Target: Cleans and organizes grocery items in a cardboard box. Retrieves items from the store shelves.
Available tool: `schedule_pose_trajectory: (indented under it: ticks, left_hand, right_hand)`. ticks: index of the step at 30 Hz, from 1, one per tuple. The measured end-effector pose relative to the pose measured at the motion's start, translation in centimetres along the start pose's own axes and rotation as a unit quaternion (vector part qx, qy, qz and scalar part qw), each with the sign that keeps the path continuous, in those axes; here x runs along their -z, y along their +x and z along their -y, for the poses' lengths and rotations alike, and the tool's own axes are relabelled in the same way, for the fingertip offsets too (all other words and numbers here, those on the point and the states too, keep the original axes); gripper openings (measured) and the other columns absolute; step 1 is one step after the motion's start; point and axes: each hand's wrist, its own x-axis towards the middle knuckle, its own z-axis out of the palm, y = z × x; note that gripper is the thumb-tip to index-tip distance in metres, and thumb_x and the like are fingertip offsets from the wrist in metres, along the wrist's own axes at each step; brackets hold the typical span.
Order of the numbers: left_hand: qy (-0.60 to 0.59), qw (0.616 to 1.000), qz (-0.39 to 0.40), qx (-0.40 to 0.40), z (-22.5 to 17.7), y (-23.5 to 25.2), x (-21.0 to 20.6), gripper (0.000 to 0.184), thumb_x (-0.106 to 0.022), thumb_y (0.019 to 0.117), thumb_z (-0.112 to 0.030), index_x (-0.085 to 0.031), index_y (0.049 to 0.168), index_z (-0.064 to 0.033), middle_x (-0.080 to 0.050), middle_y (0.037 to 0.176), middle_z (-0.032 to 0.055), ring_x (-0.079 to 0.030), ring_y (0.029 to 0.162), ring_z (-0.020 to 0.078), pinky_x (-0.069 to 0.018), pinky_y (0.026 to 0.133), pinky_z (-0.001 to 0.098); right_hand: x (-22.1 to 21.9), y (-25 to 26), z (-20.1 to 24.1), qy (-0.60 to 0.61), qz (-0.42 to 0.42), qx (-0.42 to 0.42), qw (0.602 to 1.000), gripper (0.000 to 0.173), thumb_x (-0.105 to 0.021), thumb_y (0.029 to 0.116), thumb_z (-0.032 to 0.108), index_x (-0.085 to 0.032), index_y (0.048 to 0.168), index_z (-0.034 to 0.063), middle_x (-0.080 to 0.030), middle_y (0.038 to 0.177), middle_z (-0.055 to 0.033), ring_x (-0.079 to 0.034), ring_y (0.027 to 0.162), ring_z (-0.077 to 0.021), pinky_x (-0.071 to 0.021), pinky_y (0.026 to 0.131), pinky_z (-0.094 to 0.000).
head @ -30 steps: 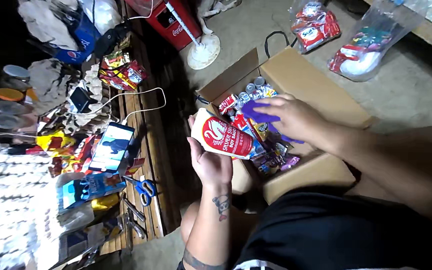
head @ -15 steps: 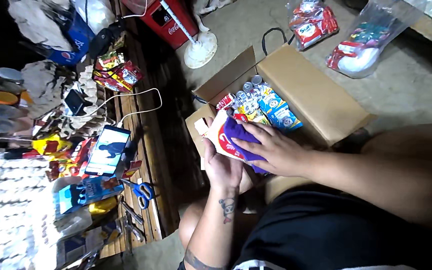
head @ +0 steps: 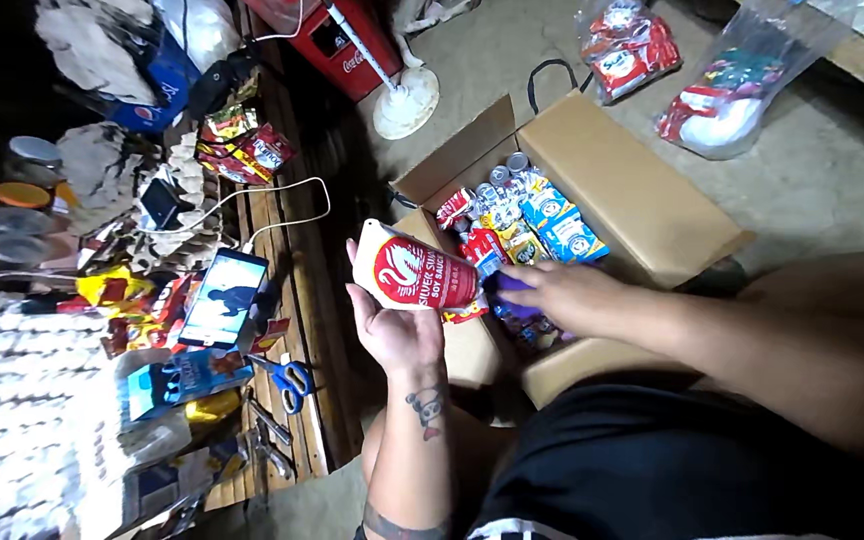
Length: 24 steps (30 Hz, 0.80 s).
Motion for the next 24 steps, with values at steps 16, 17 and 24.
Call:
schedule_pose_trajectory:
  ticks: [16, 17, 24]
  left_hand:
    - [0.001, 0.989, 0.013, 0.145, 2.9, -2.1, -0.2, 0.051, -0.019, 0.1091, -0.044, -0.049, 0.146, -0.0229, -0.059, 0.138, 0.0041, -0.057, 0.128, 0.0221, -0.0516, 0.102, 0.0463]
    - [-0.007, 0.991, 0.006, 0.133, 2.6, -1.8, -0.1, 0.051, -0.021, 0.1085, -0.045, -0.051, 0.143, -0.023, -0.061, 0.134, 0.0049, -0.059, 0.126, 0.0233, -0.0528, 0.1, 0.0473]
    - [-0.025, 0.997, 0.034, 0.063, 0.5, -0.7, -0.7, 0.054, -0.017, 0.1089, -0.044, -0.051, 0.143, -0.0212, -0.064, 0.131, 0.0061, -0.061, 0.123, 0.0252, -0.054, 0.098, 0.049]
  right_hand:
    - [-1.2, 0.4, 0.8, 0.07, -0.287, 0.127, 0.947, 0.057, -0.042, 0.1045, 0.052, -0.044, 0.156, 0.0267, -0.031, 0.164, -0.0158, -0.037, 0.148, -0.0365, -0.0396, 0.111, -0.0578]
    - [-1.2, 0.2, 0.9, 0.083, -0.262, 0.105, 0.956, 0.06, -0.04, 0.1046, 0.054, -0.042, 0.157, 0.0241, -0.033, 0.163, -0.0182, -0.039, 0.146, -0.0383, -0.0394, 0.111, -0.0578]
    - [-0.5, -0.5, 1.0, 0.162, -0.159, 0.053, 0.972, 0.059, -0.043, 0.1055, 0.051, -0.041, 0.158, 0.0243, -0.04, 0.158, -0.0216, -0.048, 0.14, -0.0361, -0.0427, 0.109, -0.0554]
